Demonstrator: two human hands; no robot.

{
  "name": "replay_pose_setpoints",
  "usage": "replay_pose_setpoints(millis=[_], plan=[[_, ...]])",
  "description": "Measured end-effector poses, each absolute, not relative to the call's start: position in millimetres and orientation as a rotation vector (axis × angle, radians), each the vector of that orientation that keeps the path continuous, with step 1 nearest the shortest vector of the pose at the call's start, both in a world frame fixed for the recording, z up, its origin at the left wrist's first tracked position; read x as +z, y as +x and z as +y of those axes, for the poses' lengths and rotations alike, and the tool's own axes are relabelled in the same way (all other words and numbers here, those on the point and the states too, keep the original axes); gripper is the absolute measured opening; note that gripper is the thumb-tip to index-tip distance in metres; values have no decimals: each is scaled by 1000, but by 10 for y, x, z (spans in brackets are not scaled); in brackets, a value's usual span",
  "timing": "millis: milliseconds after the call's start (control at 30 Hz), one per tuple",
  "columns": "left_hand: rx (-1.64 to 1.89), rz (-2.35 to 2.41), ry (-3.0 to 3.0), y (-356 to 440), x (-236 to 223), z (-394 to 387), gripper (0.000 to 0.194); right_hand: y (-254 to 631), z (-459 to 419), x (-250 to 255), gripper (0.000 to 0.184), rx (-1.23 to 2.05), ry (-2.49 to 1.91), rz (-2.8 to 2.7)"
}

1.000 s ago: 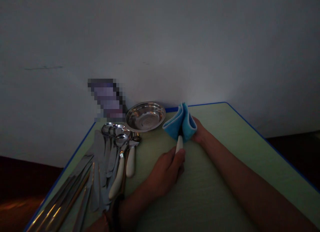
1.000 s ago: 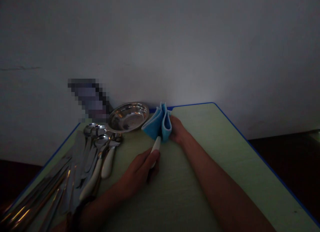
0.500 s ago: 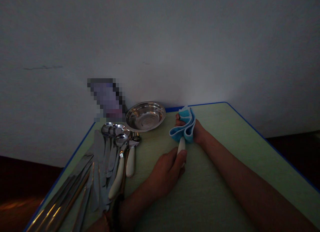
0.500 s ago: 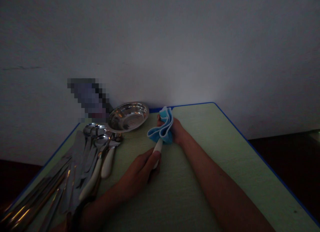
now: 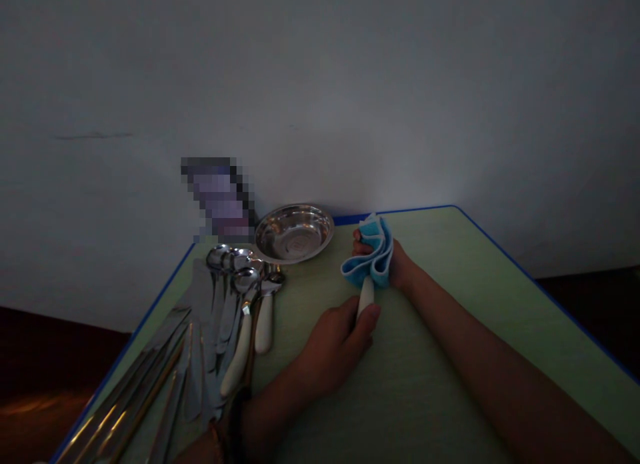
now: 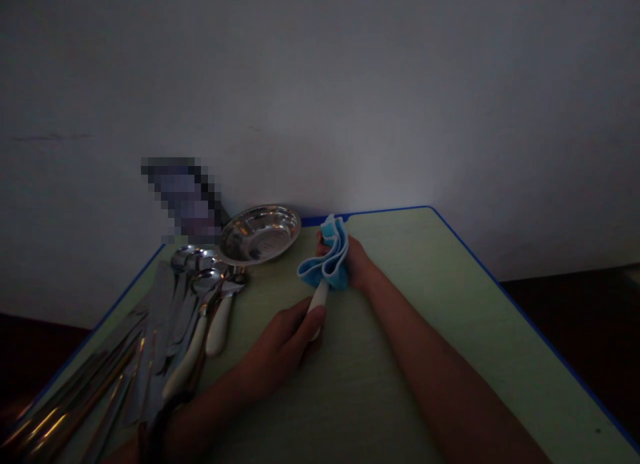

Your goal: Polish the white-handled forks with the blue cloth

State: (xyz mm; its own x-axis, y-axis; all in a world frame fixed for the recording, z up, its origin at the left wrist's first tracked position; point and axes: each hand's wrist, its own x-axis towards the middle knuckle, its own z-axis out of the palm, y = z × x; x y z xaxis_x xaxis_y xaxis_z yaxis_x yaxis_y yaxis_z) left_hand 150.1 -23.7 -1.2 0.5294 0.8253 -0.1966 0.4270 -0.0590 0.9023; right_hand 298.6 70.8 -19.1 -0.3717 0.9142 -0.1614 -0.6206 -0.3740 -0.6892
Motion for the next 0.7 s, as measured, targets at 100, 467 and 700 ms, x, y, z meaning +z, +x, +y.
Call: replay_pose_setpoints(millis=[100,467,700], plan=[[491,1066,1628,1495,6,-245,38,2977,698,-175,8,1912,-686,-664],[802,1081,1397,1524,36,-296,38,2970,616,-192,18,1769,-922,-856],[788,1094,1376,1526,20,-277,37,2931,623,-195,19,1700,-940,-811]])
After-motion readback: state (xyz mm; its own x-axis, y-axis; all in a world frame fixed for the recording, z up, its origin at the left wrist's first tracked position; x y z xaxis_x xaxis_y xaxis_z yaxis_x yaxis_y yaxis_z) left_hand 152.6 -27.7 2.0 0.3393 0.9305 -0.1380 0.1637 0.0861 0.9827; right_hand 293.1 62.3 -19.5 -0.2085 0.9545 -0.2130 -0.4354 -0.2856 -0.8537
